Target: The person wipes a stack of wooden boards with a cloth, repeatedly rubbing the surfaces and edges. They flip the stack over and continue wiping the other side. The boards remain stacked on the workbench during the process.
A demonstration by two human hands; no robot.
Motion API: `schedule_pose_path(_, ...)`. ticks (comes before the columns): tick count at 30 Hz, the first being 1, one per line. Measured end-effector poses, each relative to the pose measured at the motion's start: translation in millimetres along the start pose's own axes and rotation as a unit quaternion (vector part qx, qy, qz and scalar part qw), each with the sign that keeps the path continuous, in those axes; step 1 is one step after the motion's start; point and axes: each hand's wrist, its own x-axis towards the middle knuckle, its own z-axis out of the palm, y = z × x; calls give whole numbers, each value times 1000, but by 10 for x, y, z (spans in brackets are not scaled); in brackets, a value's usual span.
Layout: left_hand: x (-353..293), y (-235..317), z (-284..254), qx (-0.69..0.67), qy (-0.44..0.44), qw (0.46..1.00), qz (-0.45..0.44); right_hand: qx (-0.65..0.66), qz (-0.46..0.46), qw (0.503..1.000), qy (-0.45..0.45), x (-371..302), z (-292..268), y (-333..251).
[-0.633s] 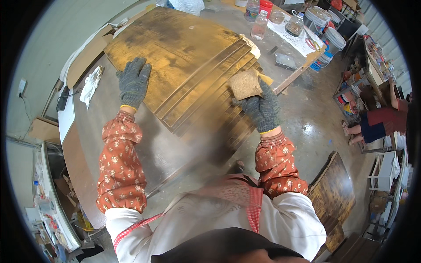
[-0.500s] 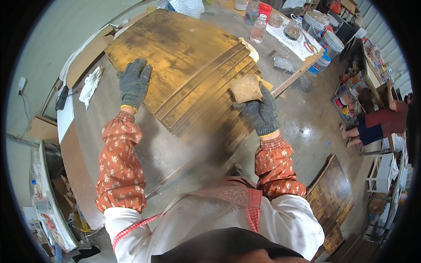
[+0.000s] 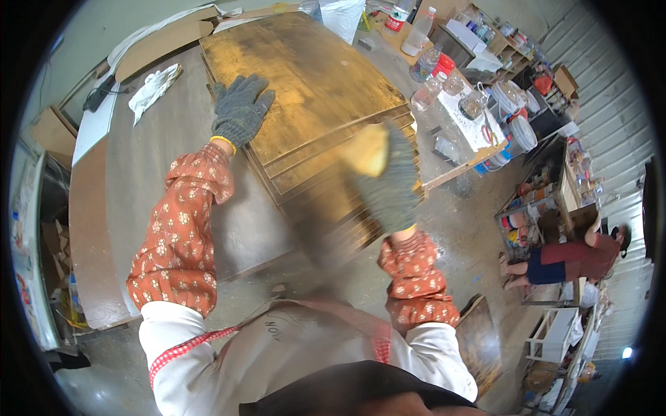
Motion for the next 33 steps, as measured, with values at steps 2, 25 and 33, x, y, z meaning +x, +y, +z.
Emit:
schedule_pose_path(2,2,0,18,-2,-4,1000,-3,-17,-82,994,-71,-49,191,-231)
schedule_pose_path(25,16,-30,-31,1,-9,1000,-8,-233,-22,971,-41,953,-1056,1693)
schedule_pose_path(33,6,4,-33,15,-8,1000,-20,-284,14,952,-110,953,-747,1242)
